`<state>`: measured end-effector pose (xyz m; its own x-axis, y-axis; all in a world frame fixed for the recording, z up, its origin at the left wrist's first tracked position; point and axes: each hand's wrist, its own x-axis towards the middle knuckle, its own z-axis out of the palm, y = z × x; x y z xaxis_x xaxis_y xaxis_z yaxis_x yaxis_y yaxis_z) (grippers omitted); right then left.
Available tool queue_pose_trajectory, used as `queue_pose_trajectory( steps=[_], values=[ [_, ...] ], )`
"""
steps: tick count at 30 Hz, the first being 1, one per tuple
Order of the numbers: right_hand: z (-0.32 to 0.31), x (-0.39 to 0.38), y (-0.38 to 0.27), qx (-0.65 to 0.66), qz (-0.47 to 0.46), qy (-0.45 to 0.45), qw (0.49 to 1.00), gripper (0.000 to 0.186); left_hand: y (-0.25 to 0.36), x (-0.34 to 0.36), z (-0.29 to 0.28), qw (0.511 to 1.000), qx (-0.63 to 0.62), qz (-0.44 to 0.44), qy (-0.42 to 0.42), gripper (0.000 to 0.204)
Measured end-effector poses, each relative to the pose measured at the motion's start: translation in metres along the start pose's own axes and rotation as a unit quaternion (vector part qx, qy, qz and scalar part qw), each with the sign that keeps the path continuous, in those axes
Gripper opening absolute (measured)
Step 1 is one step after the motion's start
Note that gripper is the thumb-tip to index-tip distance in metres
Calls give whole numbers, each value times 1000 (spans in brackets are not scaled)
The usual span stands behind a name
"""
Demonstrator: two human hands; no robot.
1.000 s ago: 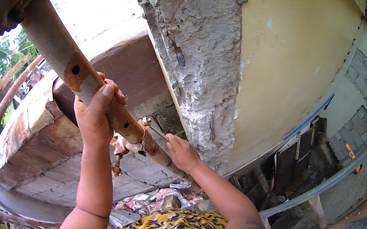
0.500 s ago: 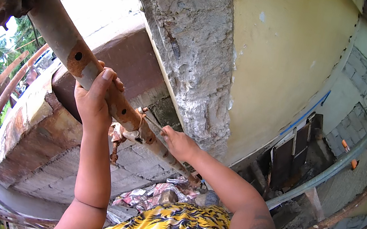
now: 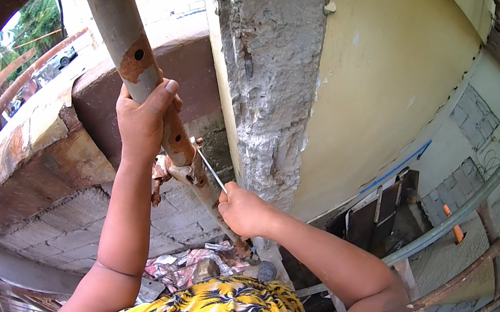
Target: The person uses a wrench to loosen and tighten bolts on a metal scaffolding frame attached to a wall. They reposition a metal clamp and secure it to the vertical pole.
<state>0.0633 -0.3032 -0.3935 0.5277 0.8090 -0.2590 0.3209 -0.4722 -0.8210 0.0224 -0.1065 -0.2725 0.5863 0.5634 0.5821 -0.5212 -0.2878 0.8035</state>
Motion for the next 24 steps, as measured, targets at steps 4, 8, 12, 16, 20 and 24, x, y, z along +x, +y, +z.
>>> queue_pose_trajectory(
  steps=[4, 8, 12, 16, 20, 24],
  values=[
    [-9, -1, 3, 141, 42, -46, 988, 25, 1, -2, 2, 1000, -13, -4, -2, 35],
    [4, 1, 11, 100, -40, 21, 994, 26, 3, -2, -2, 1000, -17, -18, -4, 36],
    [17, 4, 27, 123, -93, 75, 985, 26, 2, -2, -2, 999, -27, -17, -10, 35],
    [14, 4, 26, 104, -100, 80, 986, 27, 6, -2, -2, 1000, -16, -25, -5, 36],
    [-15, 0, 19, 35, -78, 51, 995, 25, 4, -6, -4, 1000, -20, -22, -9, 36],
    [-24, -8, 12, 33, -75, 34, 996, 24, 4, -7, -3, 999, -25, -17, -12, 36]
  ],
)
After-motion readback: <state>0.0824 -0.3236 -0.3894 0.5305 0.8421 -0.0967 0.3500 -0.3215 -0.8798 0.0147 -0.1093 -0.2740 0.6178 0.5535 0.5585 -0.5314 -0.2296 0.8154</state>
